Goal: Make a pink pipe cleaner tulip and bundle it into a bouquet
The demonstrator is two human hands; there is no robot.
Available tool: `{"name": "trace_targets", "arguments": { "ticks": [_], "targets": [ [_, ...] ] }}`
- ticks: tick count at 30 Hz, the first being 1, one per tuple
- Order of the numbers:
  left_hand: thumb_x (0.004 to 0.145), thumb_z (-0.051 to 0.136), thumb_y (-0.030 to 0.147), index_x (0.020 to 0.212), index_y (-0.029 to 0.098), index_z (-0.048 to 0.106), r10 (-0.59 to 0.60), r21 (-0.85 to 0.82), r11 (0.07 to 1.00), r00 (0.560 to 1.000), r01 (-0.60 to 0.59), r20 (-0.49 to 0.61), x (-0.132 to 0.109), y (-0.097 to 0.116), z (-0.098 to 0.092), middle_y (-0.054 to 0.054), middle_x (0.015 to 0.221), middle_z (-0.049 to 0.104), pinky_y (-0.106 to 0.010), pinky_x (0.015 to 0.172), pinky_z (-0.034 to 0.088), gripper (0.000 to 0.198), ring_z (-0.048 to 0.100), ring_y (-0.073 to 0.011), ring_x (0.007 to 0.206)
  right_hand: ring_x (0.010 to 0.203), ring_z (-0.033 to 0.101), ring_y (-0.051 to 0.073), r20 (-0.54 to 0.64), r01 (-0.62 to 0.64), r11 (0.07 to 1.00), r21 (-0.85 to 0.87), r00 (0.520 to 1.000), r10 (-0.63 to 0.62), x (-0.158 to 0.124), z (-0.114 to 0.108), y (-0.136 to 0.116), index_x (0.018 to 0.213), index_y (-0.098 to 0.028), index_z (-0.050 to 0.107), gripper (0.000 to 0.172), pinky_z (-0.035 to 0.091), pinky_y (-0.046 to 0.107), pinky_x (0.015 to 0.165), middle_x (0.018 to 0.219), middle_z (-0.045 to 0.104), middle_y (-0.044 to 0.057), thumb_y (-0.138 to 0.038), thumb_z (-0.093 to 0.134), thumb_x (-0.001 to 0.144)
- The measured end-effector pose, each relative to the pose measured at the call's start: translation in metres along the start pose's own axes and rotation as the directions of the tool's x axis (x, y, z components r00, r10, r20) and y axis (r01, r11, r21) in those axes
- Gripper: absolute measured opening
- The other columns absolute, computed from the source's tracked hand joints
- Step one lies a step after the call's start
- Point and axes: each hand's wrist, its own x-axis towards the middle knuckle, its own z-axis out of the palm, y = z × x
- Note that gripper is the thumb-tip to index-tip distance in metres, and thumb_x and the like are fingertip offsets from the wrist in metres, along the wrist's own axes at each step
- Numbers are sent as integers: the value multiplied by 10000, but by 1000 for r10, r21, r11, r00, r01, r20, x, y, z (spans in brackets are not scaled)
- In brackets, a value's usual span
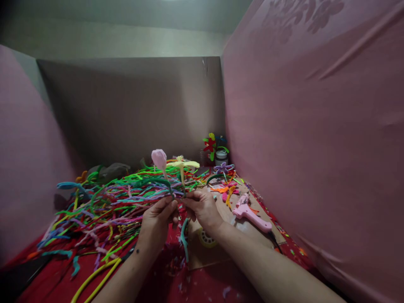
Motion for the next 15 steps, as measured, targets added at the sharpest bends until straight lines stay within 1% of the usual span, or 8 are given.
{"name": "trace_targets", "arguments": {
  "ticks": [3,5,8,10,12,15],
  "targets": [
    [708,635,336,677,169,595,37,66,997,999,-34,-37,-1,1,0,59,441,477,-195,376,330,175,401,-75,381,336,396,48,18,-35,999,16,999,35,-2,0,0,661,-131,617,232,280,187,321,499,530,-35,-352,685,670],
    [719,620,332,661,178,586,85,124,989,995,-77,-59,-1,0,0,58,455,476,-197,385,329,167,406,-79,397,335,411,56,27,-41,999,33,999,41,-3,0,0,653,-131,620,230,299,188,319,493,536,-33,-351,685,663],
    [744,607,309,627,186,572,201,236,954,978,-184,-49,-1,-5,-2,53,487,474,-198,424,335,173,412,-78,431,350,436,66,35,-25,999,43,999,23,-3,-1,2,645,-128,631,218,328,189,334,494,562,-16,-339,683,664],
    [761,600,298,713,201,612,247,281,932,969,-230,-27,-1,-10,-3,56,509,474,-199,448,342,108,413,-79,446,358,457,77,42,-19,999,49,999,17,-4,-1,3,655,-128,642,216,350,193,345,490,575,-7,-340,681,671],
    [775,589,297,814,218,641,255,305,921,967,-243,2,-1,-12,-3,52,545,490,-200,462,353,103,425,-83,464,371,487,91,44,-25,997,68,999,22,-5,0,5,671,-132,652,213,376,198,355,487,584,-4,-343,680,675],
    [777,585,302,794,208,657,242,321,916,970,-241,39,-1,-12,-2,34,600,506,-205,441,361,120,437,-84,467,372,507,97,54,-23,997,80,998,19,-6,-1,5,662,-134,656,203,393,195,355,477,588,-3,-335,676,684]
  ]
}}
